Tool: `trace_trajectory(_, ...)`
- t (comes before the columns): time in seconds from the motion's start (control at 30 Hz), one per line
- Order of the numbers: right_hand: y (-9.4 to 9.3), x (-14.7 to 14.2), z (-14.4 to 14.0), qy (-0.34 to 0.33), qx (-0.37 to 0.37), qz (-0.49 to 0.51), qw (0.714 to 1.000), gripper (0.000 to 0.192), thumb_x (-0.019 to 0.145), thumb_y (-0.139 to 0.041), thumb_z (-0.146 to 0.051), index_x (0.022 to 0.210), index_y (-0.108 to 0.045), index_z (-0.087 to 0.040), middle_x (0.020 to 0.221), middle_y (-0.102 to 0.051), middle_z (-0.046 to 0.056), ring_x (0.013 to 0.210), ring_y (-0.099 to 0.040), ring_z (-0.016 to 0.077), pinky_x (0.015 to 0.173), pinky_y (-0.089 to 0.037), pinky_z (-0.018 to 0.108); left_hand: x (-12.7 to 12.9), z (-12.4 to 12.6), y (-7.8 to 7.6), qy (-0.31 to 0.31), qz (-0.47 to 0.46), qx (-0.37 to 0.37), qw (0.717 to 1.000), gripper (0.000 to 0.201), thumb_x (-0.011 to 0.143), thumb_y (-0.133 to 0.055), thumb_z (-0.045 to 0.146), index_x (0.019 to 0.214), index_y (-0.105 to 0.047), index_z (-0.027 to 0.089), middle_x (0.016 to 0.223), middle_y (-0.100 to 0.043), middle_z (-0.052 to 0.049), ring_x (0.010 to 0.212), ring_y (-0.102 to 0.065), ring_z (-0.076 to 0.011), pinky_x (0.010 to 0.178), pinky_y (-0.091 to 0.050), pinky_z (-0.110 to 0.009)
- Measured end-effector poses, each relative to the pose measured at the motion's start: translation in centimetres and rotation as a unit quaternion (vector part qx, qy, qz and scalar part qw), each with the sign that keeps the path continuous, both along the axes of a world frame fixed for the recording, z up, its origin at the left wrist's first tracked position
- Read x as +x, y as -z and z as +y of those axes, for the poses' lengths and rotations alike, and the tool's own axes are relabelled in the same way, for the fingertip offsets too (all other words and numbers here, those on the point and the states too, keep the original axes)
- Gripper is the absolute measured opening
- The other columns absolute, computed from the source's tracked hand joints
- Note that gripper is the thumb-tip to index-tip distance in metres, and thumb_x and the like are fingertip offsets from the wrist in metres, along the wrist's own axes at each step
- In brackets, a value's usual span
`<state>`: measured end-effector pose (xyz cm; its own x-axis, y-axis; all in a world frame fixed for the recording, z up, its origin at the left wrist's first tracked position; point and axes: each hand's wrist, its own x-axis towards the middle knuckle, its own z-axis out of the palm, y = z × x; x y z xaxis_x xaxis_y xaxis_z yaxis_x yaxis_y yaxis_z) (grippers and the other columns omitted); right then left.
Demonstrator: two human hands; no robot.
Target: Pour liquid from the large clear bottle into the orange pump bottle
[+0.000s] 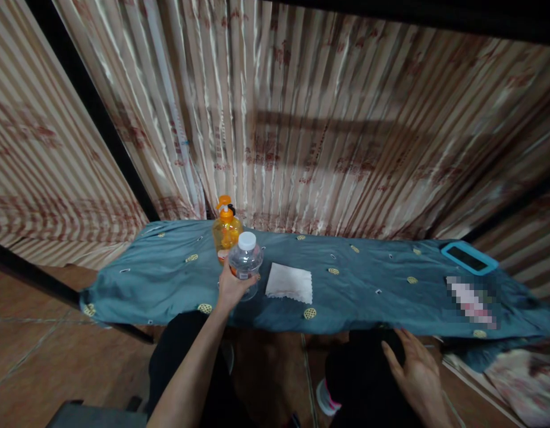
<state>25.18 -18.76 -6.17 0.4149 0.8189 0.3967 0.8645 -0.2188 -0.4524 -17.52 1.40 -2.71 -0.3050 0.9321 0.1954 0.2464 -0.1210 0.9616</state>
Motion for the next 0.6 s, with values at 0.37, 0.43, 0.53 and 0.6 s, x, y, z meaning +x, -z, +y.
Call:
trace_trajectory(0.37, -11.1, -16.3, 11.1, -0.321, 0.018, 0.128, 0.938, 0.065, 0.109, -0.055, -0.049, 0.149, -0.073, 0.000, 0.156, -0.078, 0.034, 0.135, -0.085, 0.0416, 0.115, -0.070, 0.062, 0.6, -0.1, -0.4, -0.020, 0.018, -0.022, 0.999, 0.086, 0.055, -0.103, 0.033, 0.133, -0.067, 0.022, 0.122, -0.089, -0.014, 0.119, -0.086, -0.0411, 0.107, -0.068, -0.055)
trace_trajectory(0.43, -13.6, -18.3, 13.5, -0.362, 0.029, 0.119, 0.924, 0.060, 0.108, -0.058, -0.042, 0.152, -0.070, -0.003, 0.155, -0.080, 0.029, 0.136, -0.084, 0.0376, 0.117, -0.069, 0.058, 0.8, -0.2, -0.5, -0.021, 0.011, -0.025, 0.999, 0.088, 0.054, -0.103, 0.031, 0.134, -0.068, 0.022, 0.121, -0.089, -0.015, 0.119, -0.086, -0.0430, 0.107, -0.068, -0.056)
trace_trajectory(0.53, -16.9, -20.7, 16.4, -0.414, 0.030, 0.087, 0.906, 0.058, 0.110, -0.060, -0.035, 0.158, -0.065, -0.003, 0.149, -0.083, 0.027, 0.131, -0.085, 0.0327, 0.113, -0.070, 0.051, 0.8, -0.3, -0.5, -0.024, 0.003, -0.029, 0.999, 0.091, 0.052, -0.104, 0.030, 0.136, -0.068, 0.022, 0.124, -0.089, -0.016, 0.122, -0.086, -0.0451, 0.109, -0.068, -0.059)
trace_trajectory(0.6, -18.5, -22.2, 17.8, -0.433, 0.013, 0.050, 0.900, 0.056, 0.113, -0.063, -0.033, 0.161, -0.062, -0.003, 0.153, -0.082, 0.026, 0.134, -0.084, 0.0321, 0.115, -0.068, 0.051, 0.7, -0.4, -0.5, -0.022, 0.005, -0.037, 0.999, 0.092, 0.054, -0.104, 0.030, 0.138, -0.067, 0.022, 0.126, -0.089, -0.016, 0.124, -0.085, -0.0452, 0.112, -0.067, -0.061)
